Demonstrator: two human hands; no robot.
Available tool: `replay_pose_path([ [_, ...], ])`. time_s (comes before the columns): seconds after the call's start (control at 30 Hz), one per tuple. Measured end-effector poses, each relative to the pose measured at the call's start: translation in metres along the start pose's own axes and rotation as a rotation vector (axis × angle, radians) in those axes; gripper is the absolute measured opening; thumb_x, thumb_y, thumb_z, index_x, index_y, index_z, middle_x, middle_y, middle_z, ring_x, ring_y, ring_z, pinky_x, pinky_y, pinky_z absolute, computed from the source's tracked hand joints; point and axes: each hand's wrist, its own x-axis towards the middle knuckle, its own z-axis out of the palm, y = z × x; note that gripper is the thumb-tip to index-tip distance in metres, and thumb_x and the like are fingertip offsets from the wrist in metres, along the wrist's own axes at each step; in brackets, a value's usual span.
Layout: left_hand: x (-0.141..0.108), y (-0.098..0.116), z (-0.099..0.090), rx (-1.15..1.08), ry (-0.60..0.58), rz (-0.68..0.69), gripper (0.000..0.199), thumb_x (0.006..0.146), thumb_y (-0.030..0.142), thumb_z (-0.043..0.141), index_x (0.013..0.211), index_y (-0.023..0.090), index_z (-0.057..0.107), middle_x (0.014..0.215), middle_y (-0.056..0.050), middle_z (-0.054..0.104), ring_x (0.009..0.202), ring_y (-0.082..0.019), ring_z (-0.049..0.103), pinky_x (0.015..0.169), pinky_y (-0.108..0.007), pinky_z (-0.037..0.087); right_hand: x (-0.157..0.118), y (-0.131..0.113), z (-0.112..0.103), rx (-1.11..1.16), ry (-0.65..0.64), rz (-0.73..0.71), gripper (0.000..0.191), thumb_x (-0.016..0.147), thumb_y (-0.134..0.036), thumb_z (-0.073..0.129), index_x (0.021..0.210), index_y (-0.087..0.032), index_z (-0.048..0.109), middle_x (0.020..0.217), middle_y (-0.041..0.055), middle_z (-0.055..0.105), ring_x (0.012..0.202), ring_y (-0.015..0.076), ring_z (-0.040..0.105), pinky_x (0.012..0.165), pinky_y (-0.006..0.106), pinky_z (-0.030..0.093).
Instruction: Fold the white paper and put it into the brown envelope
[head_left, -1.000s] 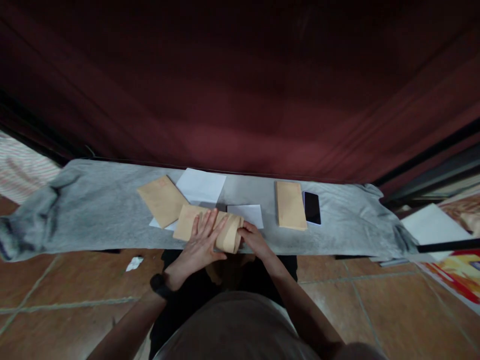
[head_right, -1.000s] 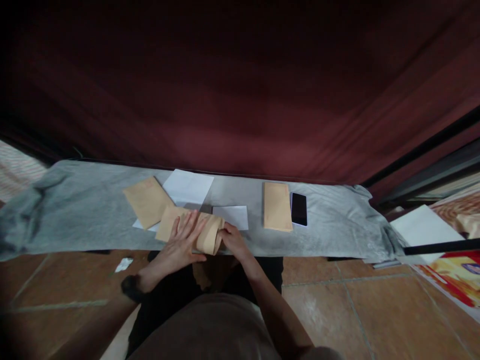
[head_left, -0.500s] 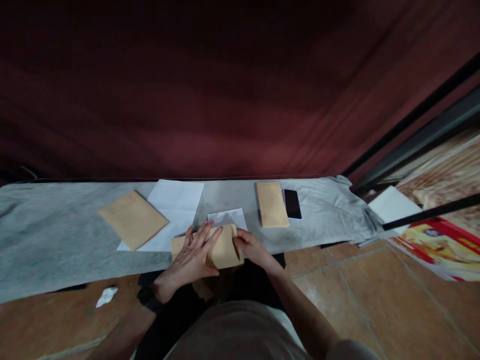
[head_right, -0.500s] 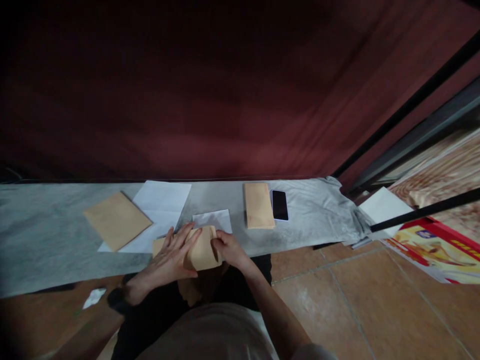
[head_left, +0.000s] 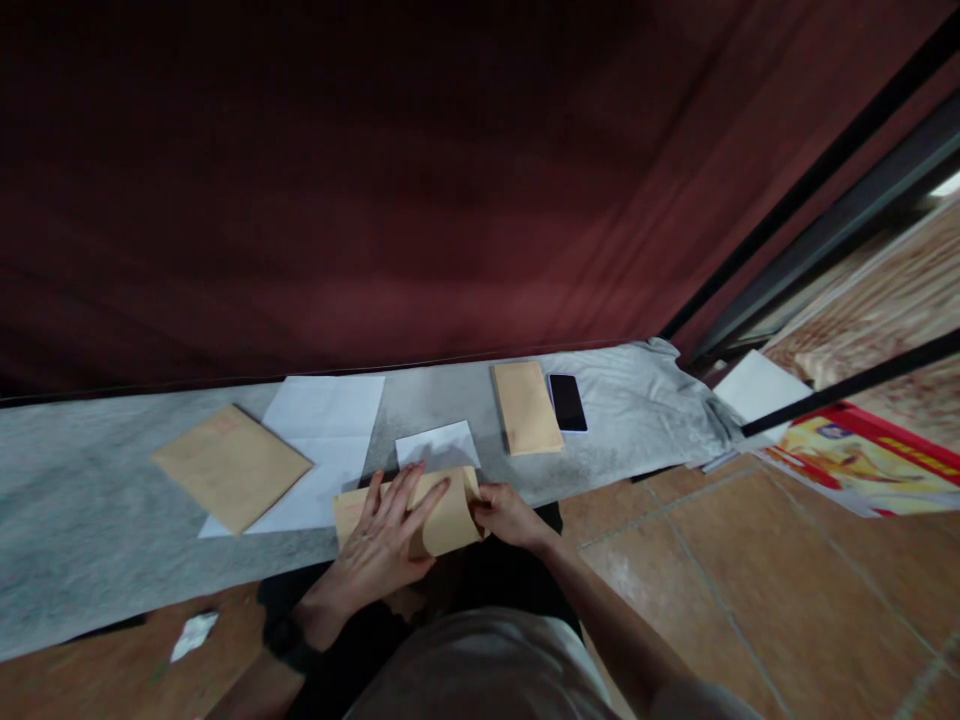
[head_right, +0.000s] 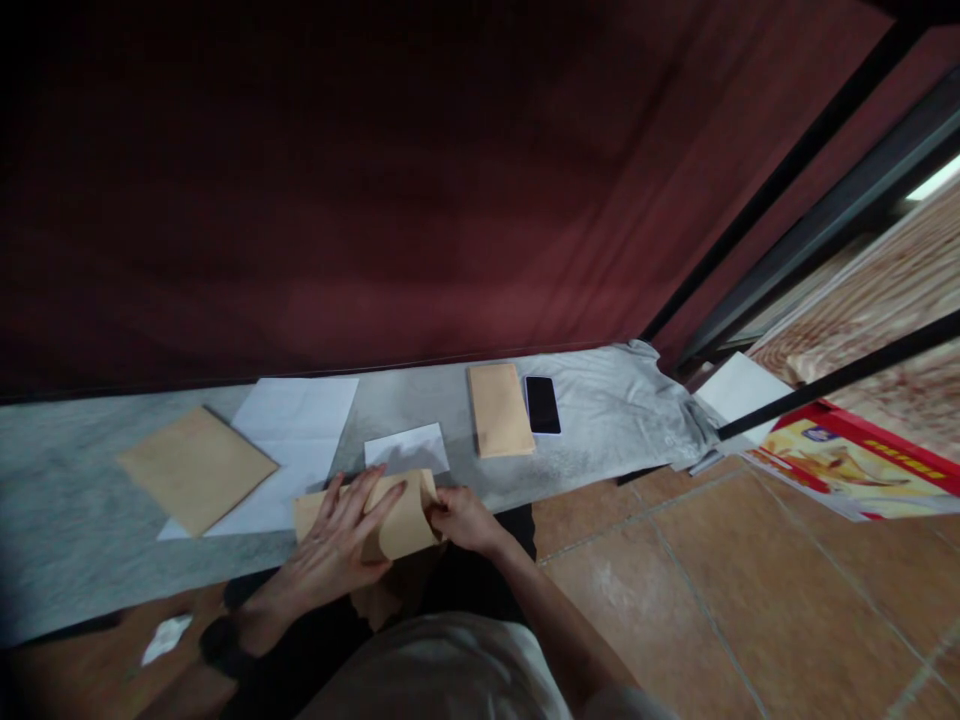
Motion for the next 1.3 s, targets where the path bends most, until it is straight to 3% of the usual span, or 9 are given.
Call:
replay_pose_path([
  [0.17,0.005,0.003,0.007,-0.002,0.027,-0.011,0.105,0.068,0.048,0.078,0.156,0.024,0.027,0.161,-0.019,0.028,0.147,-0.041,0.028,0.119,-0.062,0.019,-0.007,-0.004,0.0,0.011,0.098,-0.057,0.022,0.084,-0.018,0.051,0.093,-0.021,0.071,0.081,-0.0015,0.068,0.071,0.014,0.063,0.06,0.021,0.05],
  [0.47,0.019,0.009,-0.001,-0.015,0.075,0.039,0.089,0.075,0.031,0.071,0.154,0.024,0.031,0.151,-0.019,0.04,0.143,-0.037,0.035,0.121,-0.061,0.018,0.001,0.006,-0.001,0.221,0.189,0.152,0.024,0.085,-0.029,0.055,0.104,-0.02,0.065,0.078,-0.0005,0.068,0.055,0.0133,0.059,0.042,0.021,0.047],
  [0.57,0.022,0.009,-0.001,-0.02,0.075,0.03,0.088,0.075,0.031,0.071,0.153,0.023,0.033,0.152,-0.019,0.039,0.143,-0.037,0.036,0.12,-0.06,0.02,-0.001,0.006,-0.007,0.076,0.303,0.095,0.024,0.085,-0.026,0.055,0.105,-0.019,0.067,0.081,0.0015,0.069,0.065,0.016,0.064,0.055,0.026,0.054],
  [0.7,0.026,0.01,0.002,-0.003,0.075,0.001,0.091,0.071,0.034,0.077,0.152,0.021,0.037,0.152,-0.019,0.04,0.142,-0.038,0.037,0.12,-0.06,0.022,-0.016,-0.008,-0.02,-0.199,0.585,-0.108,0.027,0.088,-0.023,0.053,0.11,-0.02,0.068,0.109,0.0091,0.068,0.095,0.0214,0.066,0.088,0.036,0.054],
  [0.77,0.027,0.012,0.003,0.006,0.074,-0.004,0.091,0.07,0.036,0.078,0.151,0.022,0.038,0.152,-0.019,0.041,0.142,-0.037,0.038,0.12,-0.059,0.022,-0.024,-0.017,-0.025,-0.172,0.571,-0.132,0.027,0.092,-0.025,0.049,0.109,-0.02,0.069,0.106,0.0083,0.07,0.093,0.0211,0.068,0.087,0.036,0.055],
  [0.9,0.03,0.019,0.005,0.018,0.056,0.0,0.091,0.072,0.038,0.078,0.152,0.025,0.036,0.152,-0.018,0.041,0.143,-0.037,0.036,0.12,-0.059,0.02,-0.034,-0.031,-0.031,-0.044,0.268,-0.122,0.03,0.097,-0.03,0.047,0.109,-0.024,0.073,0.097,0.0038,0.076,0.092,0.0218,0.071,0.086,0.035,0.056],
  [1.0,0.03,0.021,0.006,0.017,0.029,-0.016,0.095,0.072,0.038,0.078,0.154,0.026,0.033,0.153,-0.018,0.04,0.144,-0.037,0.035,0.12,-0.06,0.019,-0.036,-0.032,-0.034,-0.062,0.379,-0.075,0.033,0.097,-0.036,0.05,0.119,-0.024,0.07,0.113,0.0068,0.074,0.105,0.0243,0.069,0.094,0.039,0.054],
  [1.1,0.031,0.021,0.008,0.009,0.022,-0.035,0.096,0.073,0.039,0.077,0.156,0.026,0.029,0.154,-0.019,0.038,0.146,-0.037,0.032,0.12,-0.06,0.017,-0.036,-0.029,-0.035,0.005,0.453,0.001,0.039,0.095,-0.041,0.051,0.123,-0.019,0.066,0.11,0.0108,0.074,0.096,0.0242,0.071,0.085,0.038,0.058],
  [1.3,0.037,0.026,0.015,-0.012,0.014,-0.091,0.098,0.073,0.042,0.076,0.157,0.024,0.027,0.157,-0.02,0.033,0.147,-0.038,0.029,0.12,-0.063,0.012,-0.04,-0.034,-0.029,-0.268,0.64,-0.117,0.027,0.095,-0.033,0.05,0.111,-0.022,0.069,0.111,0.0098,0.07,0.101,0.0231,0.066,0.093,0.037,0.052],
])
